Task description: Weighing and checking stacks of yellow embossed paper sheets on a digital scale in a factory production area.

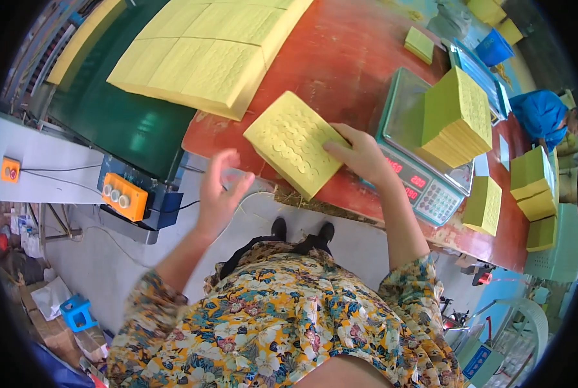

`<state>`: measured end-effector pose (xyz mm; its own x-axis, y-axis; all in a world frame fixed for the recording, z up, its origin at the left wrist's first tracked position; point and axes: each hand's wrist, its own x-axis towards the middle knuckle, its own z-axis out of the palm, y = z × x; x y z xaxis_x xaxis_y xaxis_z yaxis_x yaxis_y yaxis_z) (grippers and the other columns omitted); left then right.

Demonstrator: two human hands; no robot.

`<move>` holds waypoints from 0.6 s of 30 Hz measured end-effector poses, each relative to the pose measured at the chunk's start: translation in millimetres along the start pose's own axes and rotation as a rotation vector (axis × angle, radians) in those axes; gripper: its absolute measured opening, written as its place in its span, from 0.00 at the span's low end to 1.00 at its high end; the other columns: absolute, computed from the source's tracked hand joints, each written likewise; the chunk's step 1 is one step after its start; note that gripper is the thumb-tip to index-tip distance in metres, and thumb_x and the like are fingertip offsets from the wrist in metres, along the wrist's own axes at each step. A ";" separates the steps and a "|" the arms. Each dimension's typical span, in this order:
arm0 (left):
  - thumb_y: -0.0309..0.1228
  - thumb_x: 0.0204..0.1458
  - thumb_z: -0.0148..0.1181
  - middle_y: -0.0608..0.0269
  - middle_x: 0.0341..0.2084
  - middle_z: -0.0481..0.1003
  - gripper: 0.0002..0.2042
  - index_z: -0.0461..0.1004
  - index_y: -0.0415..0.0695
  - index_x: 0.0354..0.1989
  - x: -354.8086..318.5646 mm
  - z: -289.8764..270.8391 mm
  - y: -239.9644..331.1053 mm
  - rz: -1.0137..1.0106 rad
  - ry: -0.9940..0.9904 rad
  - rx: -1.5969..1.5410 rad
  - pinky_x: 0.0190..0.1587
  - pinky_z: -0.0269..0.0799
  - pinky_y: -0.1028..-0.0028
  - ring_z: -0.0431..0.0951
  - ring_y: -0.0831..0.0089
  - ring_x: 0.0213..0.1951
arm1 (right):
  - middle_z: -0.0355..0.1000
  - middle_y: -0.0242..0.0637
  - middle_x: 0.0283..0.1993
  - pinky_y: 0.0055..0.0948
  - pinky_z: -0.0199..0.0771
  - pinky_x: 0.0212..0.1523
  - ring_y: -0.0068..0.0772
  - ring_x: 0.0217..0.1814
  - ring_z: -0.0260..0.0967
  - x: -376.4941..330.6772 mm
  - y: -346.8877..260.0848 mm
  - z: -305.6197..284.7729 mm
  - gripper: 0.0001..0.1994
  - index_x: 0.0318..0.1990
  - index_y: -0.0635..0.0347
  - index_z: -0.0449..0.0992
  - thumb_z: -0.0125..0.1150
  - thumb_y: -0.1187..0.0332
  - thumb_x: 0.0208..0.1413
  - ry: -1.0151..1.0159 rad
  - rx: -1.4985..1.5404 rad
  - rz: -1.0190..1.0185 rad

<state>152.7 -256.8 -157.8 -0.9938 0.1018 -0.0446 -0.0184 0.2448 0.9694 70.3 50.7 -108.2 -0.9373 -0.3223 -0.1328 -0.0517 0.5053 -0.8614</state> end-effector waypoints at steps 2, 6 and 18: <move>0.46 0.55 0.64 0.53 0.64 0.60 0.40 0.49 0.48 0.72 -28.2 16.7 -24.1 -0.163 0.123 -0.174 0.58 0.64 0.64 0.63 0.67 0.63 | 0.75 0.54 0.49 0.37 0.72 0.51 0.46 0.50 0.76 -16.7 -6.2 17.3 0.25 0.57 0.66 0.71 0.62 0.61 0.55 0.053 -0.031 0.031; 0.57 0.60 0.51 0.54 0.66 0.58 0.40 0.43 0.49 0.73 -35.3 45.7 -22.6 -0.451 0.078 -0.659 0.61 0.60 0.61 0.62 0.64 0.64 | 0.73 0.55 0.48 0.41 0.72 0.51 0.55 0.50 0.73 -46.8 -16.0 49.4 0.24 0.56 0.67 0.69 0.61 0.61 0.55 0.170 -0.039 0.009; 0.37 0.60 0.51 0.58 0.59 0.63 0.27 0.54 0.45 0.66 -30.1 57.4 -19.1 -0.290 -0.028 -0.709 0.63 0.62 0.62 0.64 0.65 0.61 | 0.73 0.55 0.45 0.41 0.75 0.47 0.48 0.47 0.75 -85.3 10.6 79.1 0.27 0.57 0.67 0.67 0.61 0.55 0.57 0.335 0.152 -0.019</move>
<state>189.3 -209.1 -188.9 -0.9355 0.1543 -0.3177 -0.3532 -0.4106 0.8406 176.9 20.3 -144.7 -0.9989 -0.0375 0.0297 -0.0415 0.3689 -0.9285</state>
